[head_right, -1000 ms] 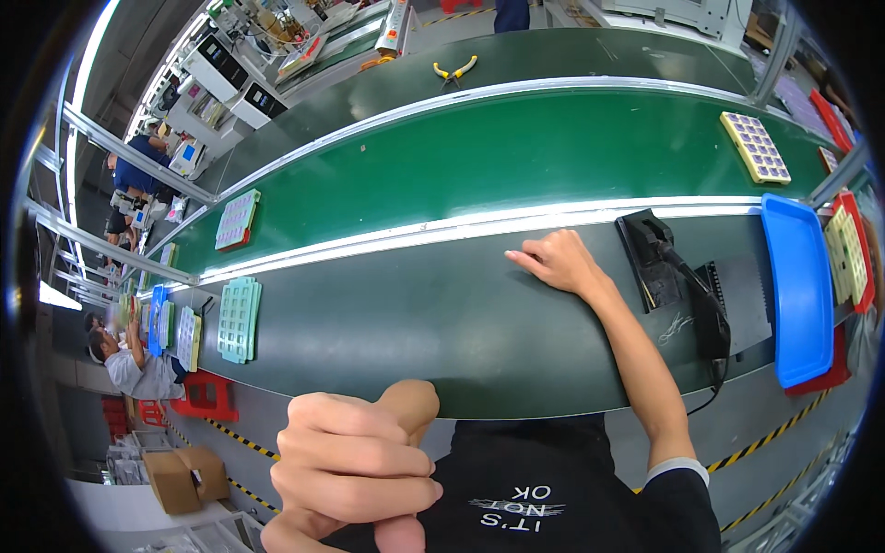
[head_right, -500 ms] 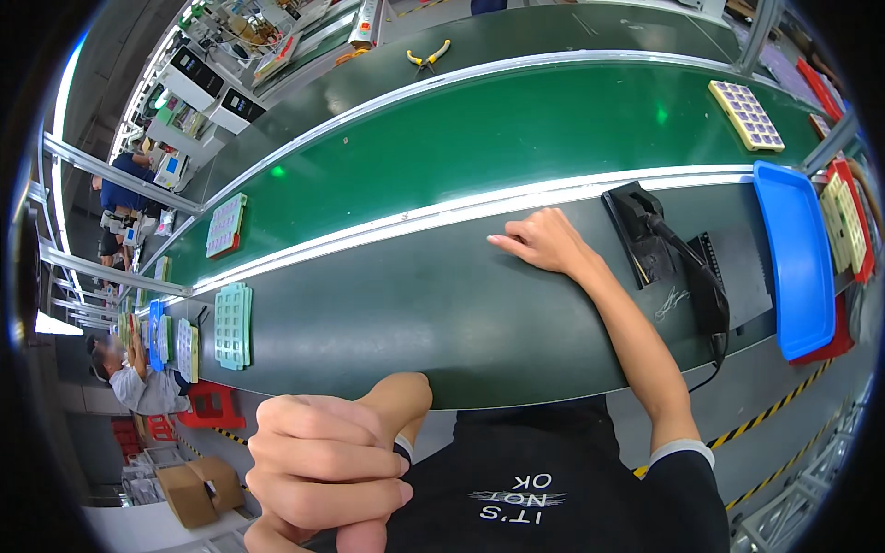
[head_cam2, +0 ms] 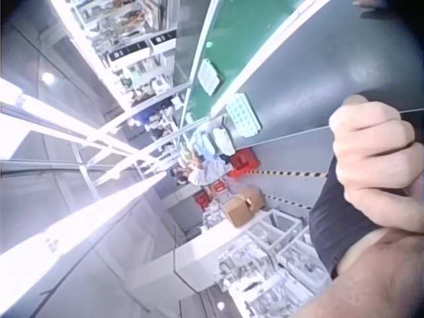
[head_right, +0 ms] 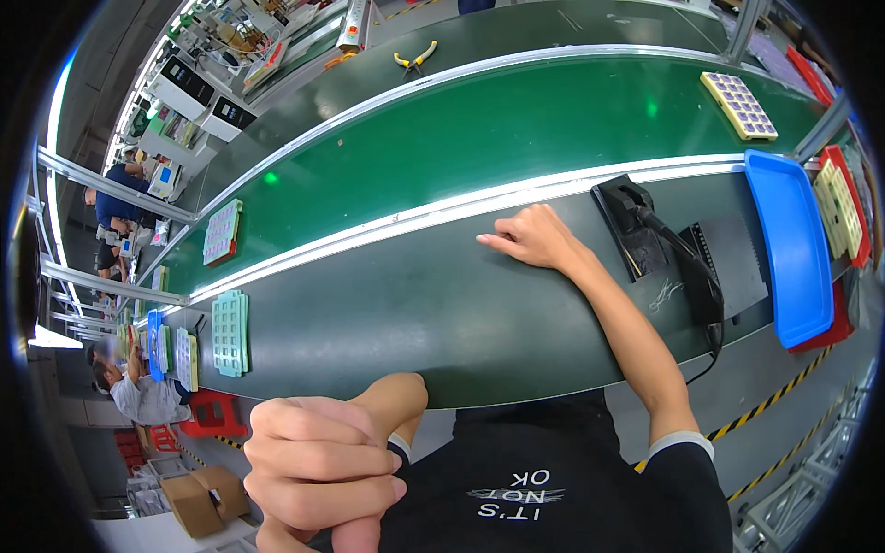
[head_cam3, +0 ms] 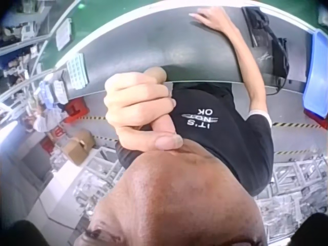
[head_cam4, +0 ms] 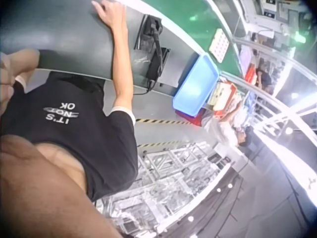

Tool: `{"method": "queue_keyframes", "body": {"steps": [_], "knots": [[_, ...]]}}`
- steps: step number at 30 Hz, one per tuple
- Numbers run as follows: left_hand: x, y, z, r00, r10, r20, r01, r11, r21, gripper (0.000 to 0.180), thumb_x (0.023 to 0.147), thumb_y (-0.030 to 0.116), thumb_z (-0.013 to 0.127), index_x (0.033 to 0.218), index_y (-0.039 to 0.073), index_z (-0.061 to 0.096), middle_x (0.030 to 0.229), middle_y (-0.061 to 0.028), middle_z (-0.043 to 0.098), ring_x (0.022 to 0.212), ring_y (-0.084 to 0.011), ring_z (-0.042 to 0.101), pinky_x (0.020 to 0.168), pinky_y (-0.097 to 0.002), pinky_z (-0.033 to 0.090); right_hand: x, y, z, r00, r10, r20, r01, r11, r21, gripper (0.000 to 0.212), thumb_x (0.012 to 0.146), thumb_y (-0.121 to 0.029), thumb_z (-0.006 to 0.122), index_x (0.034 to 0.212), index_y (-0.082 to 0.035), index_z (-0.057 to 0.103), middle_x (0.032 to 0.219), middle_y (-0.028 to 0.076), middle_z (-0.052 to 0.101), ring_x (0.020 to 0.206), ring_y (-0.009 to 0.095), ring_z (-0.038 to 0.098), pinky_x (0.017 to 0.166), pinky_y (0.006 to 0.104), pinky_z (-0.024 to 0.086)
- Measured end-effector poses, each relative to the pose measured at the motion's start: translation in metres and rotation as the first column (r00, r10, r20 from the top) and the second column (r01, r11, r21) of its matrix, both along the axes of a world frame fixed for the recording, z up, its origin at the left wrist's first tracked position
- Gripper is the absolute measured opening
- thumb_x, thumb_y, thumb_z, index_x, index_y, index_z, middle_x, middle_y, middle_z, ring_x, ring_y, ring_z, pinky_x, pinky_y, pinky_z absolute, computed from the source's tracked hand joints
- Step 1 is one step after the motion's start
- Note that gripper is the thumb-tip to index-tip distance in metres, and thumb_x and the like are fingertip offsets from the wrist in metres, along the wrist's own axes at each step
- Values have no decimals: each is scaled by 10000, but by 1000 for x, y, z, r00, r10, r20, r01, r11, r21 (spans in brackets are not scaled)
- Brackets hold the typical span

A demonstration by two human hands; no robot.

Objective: Soldering electronic components onto several printed circuit boards held in a fixture.

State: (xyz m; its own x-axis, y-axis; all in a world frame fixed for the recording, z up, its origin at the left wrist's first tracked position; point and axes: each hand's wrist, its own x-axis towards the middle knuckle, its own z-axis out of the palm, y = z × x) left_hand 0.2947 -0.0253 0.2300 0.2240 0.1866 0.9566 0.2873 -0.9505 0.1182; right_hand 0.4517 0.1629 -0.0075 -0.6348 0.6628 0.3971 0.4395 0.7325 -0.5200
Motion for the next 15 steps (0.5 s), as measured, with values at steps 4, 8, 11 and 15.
{"method": "queue_keyframes", "body": {"steps": [4,8,11,15], "knots": [[3,1,-5,1000,16,17,-15,1000,-18,126,953,239,617,1077,221,634,648,-23,613,496,-147,546,459,-249,429,7,1,-5,1000,-14,19,14,1000,5,462,896,-378,645,596,-33,578,476,150,462,445,335,460,463,407,370],[3,2,-5,999,37,6,-37,999,-22,142,949,266,623,1087,238,636,652,-13,616,512,-143,552,483,-253,442,6,2,-6,999,-21,45,21,1000,-8,486,899,-415,631,588,-44,586,469,137,483,447,327,482,470,409,383],[-5,-6,-9,1000,0,-26,-2,996,-87,244,929,251,654,1147,183,568,670,2,639,492,-131,562,470,-235,444,6,3,-8,998,-28,61,29,1000,-6,513,902,-453,615,580,-54,595,463,129,499,448,326,494,476,416,391],[1,2,-4,999,38,7,-38,999,-2,151,945,285,626,1092,251,639,656,-2,619,530,-139,558,495,-256,448,5,3,-9,999,-29,43,29,1000,-9,524,900,-463,615,575,-53,590,463,131,494,448,327,488,474,418,383]]}}
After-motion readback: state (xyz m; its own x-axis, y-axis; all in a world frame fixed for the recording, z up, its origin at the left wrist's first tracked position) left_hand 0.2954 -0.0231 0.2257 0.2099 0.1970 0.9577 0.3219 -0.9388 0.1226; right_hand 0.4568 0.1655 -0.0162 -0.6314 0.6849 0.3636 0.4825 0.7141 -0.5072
